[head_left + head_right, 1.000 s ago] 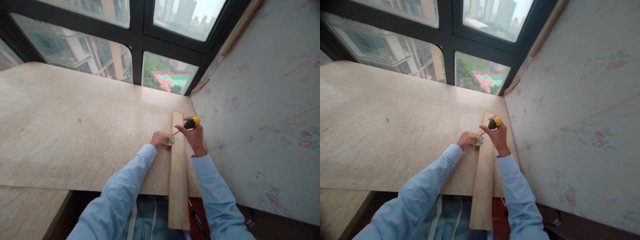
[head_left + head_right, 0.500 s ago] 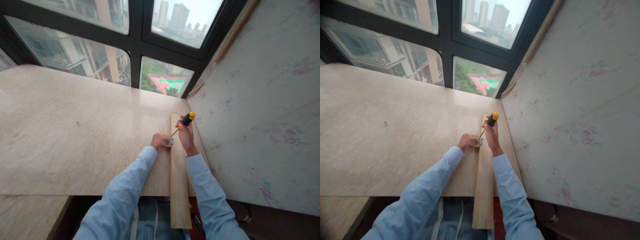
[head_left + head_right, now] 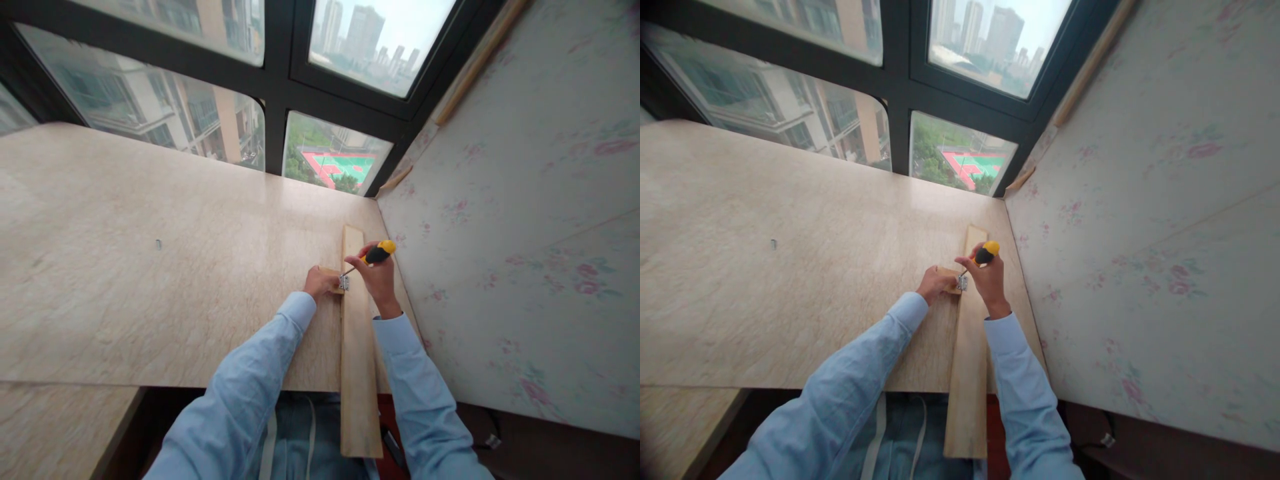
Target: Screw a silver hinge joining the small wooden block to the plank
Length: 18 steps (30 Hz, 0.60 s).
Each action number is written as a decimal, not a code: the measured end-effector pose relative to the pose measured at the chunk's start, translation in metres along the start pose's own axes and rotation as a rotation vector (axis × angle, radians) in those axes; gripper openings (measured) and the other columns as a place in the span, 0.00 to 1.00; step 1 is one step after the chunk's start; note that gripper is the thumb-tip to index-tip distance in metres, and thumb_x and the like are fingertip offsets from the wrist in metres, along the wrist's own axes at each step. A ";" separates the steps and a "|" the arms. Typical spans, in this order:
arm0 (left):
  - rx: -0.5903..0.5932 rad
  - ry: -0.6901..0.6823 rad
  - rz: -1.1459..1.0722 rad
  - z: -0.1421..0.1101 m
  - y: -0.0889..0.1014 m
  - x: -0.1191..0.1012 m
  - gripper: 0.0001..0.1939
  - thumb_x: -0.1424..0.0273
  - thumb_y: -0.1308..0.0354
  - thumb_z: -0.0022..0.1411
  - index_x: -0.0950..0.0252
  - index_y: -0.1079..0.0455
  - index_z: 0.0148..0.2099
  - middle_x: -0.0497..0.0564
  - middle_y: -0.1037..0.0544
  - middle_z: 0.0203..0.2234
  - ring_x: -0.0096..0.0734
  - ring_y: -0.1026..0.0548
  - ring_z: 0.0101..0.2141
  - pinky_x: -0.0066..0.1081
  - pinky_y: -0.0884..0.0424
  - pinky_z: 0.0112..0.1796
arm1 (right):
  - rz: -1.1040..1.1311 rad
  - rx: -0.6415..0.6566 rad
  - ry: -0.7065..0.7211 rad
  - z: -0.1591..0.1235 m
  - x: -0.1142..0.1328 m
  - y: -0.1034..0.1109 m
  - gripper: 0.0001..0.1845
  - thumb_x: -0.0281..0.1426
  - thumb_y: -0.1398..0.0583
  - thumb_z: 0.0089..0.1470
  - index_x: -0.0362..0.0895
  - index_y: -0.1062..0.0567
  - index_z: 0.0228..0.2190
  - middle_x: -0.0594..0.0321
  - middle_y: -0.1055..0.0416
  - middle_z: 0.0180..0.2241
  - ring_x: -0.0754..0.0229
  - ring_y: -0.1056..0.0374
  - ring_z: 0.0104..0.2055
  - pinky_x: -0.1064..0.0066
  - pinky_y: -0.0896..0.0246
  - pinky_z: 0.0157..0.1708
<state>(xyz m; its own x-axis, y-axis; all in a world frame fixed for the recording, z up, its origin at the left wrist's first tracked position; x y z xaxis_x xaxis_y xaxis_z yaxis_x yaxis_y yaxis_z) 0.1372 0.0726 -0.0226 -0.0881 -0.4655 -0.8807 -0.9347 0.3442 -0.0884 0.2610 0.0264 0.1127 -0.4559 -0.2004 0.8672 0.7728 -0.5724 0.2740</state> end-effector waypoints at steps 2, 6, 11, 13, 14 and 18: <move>-0.033 -0.001 -0.024 -0.001 0.002 -0.001 0.13 0.78 0.36 0.45 0.65 0.35 0.33 0.47 0.24 0.28 0.32 0.23 0.31 0.25 0.27 0.26 | 0.019 -0.002 -0.006 0.003 0.000 -0.004 0.25 0.45 0.27 0.37 0.47 0.29 0.33 0.69 0.28 0.26 0.61 0.31 0.29 0.64 0.32 0.37; -0.063 0.004 -0.062 -0.001 0.004 -0.001 0.13 0.79 0.35 0.43 0.65 0.35 0.32 0.46 0.25 0.26 0.32 0.23 0.29 0.26 0.26 0.25 | 0.253 0.139 -0.011 0.003 -0.001 -0.015 0.25 0.42 0.31 0.48 0.49 0.31 0.45 0.62 0.23 0.39 0.57 0.26 0.43 0.60 0.33 0.49; -0.075 0.014 -0.078 0.000 0.004 0.000 0.14 0.80 0.36 0.43 0.66 0.34 0.32 0.46 0.25 0.25 0.31 0.23 0.28 0.25 0.27 0.25 | 0.461 0.306 -0.049 -0.004 -0.005 -0.018 0.29 0.38 0.31 0.48 0.54 0.32 0.51 0.62 0.24 0.47 0.56 0.29 0.52 0.59 0.34 0.53; -0.070 0.013 -0.081 0.000 0.004 0.000 0.12 0.79 0.36 0.43 0.66 0.34 0.31 0.45 0.25 0.24 0.30 0.24 0.27 0.25 0.28 0.24 | 0.438 0.315 -0.058 -0.005 -0.006 -0.016 0.26 0.38 0.32 0.50 0.53 0.30 0.51 0.63 0.23 0.43 0.58 0.27 0.49 0.59 0.34 0.53; -0.065 0.012 -0.081 -0.001 0.004 0.000 0.11 0.79 0.36 0.43 0.66 0.34 0.31 0.45 0.26 0.23 0.30 0.24 0.27 0.24 0.28 0.24 | 0.419 0.322 -0.065 -0.005 -0.007 -0.016 0.26 0.38 0.32 0.51 0.52 0.30 0.50 0.63 0.22 0.42 0.58 0.27 0.48 0.58 0.34 0.54; -0.046 0.007 -0.078 -0.003 0.002 -0.003 0.09 0.79 0.36 0.43 0.66 0.33 0.28 0.46 0.26 0.22 0.29 0.25 0.25 0.23 0.30 0.22 | 0.322 0.301 -0.122 -0.002 -0.008 -0.017 0.25 0.39 0.29 0.45 0.49 0.26 0.45 0.60 0.21 0.43 0.54 0.25 0.47 0.56 0.32 0.52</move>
<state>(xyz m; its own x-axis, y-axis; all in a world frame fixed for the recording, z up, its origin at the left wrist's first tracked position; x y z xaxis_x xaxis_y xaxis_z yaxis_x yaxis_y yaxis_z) 0.1346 0.0724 -0.0192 -0.0166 -0.4953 -0.8686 -0.9535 0.2693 -0.1353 0.2509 0.0359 0.0999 -0.1305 -0.2249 0.9656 0.9688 -0.2360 0.0759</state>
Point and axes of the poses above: each hand's wrist, its own z-axis towards the middle knuckle, its own y-axis out of the back of the hand, x = y × z, the point moved 7 cm from there along z, towards the middle knuckle
